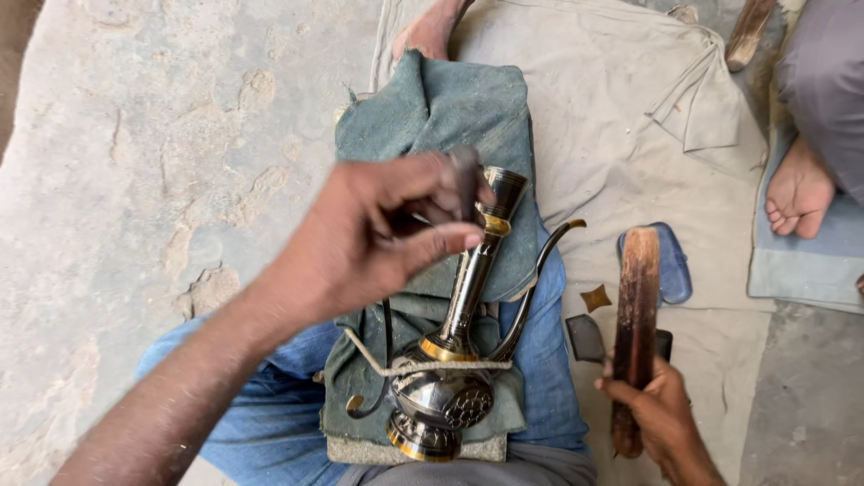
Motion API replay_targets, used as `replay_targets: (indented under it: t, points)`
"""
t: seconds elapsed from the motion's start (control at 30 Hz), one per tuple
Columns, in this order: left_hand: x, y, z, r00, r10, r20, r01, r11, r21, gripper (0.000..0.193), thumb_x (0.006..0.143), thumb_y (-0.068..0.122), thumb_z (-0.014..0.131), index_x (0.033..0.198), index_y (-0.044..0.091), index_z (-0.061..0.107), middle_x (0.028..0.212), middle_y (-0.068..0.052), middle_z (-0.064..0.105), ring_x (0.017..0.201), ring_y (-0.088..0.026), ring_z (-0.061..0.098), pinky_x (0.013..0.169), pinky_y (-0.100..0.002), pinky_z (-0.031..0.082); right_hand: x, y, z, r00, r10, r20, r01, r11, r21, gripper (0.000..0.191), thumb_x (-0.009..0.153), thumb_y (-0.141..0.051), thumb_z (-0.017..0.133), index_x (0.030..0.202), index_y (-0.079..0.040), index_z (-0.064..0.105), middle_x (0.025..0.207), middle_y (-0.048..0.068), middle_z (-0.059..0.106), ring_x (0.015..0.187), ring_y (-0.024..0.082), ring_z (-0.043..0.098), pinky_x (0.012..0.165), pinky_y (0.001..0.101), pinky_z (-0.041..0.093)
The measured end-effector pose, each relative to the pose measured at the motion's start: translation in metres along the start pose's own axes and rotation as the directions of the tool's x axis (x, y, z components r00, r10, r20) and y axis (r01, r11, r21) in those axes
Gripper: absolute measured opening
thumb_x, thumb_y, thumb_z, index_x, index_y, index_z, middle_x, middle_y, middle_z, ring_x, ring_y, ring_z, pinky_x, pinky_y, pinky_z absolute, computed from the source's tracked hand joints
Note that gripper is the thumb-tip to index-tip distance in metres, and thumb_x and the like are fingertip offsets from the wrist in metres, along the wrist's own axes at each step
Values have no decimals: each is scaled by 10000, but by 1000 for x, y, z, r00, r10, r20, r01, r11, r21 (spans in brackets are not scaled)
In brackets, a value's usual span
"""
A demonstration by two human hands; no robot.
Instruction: The person sits on the floor and uses a wooden mallet and a metal punch to shape and adjust a decorative metal hookah pipe. They repeatedly strike the punch against the pipe's neck and handle, rotating the object to work on different sections.
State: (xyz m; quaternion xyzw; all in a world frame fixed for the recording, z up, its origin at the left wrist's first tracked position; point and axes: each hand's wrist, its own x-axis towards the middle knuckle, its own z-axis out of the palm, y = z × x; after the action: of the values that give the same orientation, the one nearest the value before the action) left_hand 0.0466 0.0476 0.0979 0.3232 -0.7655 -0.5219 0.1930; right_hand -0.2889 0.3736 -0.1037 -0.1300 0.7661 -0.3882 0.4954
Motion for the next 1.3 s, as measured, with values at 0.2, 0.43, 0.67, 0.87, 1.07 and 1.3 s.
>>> replay_targets:
  t: [0.2, 0.43, 0.67, 0.87, 1.07, 1.3]
  points:
    - [4, 9, 36, 957, 286, -42, -278, 951, 134, 274, 932, 81, 765, 1198, 54, 705, 1123, -116, 765, 982, -225, 782, 781, -313, 679, -24, -9, 30, 989, 101, 110, -120, 976, 180, 425, 741, 76, 779, 1130, 23, 615, 891, 135, 721, 751, 214, 682, 644, 355, 579]
    - [23, 1, 50, 978, 204, 51, -209, 966, 151, 414, 910, 58, 757, 1303, 25, 631, 1066, -160, 748, 934, -288, 776, 806, -389, 624, -47, -93, 17, 865, -501, 20, 500, 865, 41, 462, 854, -31, 759, 1269, -31, 556, 952, 63, 693, 809, 119, 676, 712, 281, 584]
    - [25, 6, 64, 983, 138, 118, -170, 930, 327, 412, 964, 81, 690, 1365, 72, 599, 1209, -172, 715, 923, -288, 767, 829, -367, 648, -46, -174, 19, 786, -602, 143, 618, 773, -143, 345, 841, 57, 762, 1134, 24, 583, 969, 88, 687, 936, 125, 702, 886, 318, 633]
    - [27, 7, 62, 964, 229, 136, -260, 918, 298, 426, 948, 61, 683, 1366, 58, 602, 1208, -177, 716, 991, -349, 743, 870, -408, 628, -42, -226, 17, 780, -584, 223, 499, 367, -785, 377, 781, 99, 802, 1124, 25, 664, 901, 121, 718, 774, 176, 698, 703, 336, 580]
    - [21, 7, 64, 989, 147, 20, -145, 938, 314, 442, 929, 97, 726, 1353, 62, 608, 1143, -173, 737, 971, -357, 740, 834, -427, 622, -32, -233, 17, 843, -492, 217, 463, 457, -759, 443, 830, 52, 775, 1252, -18, 659, 820, 93, 708, 690, 133, 662, 607, 302, 550]
    - [19, 3, 64, 973, 231, -7, -220, 933, 286, 435, 954, 112, 728, 1364, 42, 599, 1197, -187, 722, 993, -374, 735, 847, -431, 623, -31, -237, 12, 827, -485, 284, 526, 492, -694, 430, 855, 90, 719, 1264, -12, 636, 817, 107, 644, 702, 158, 658, 636, 297, 545]
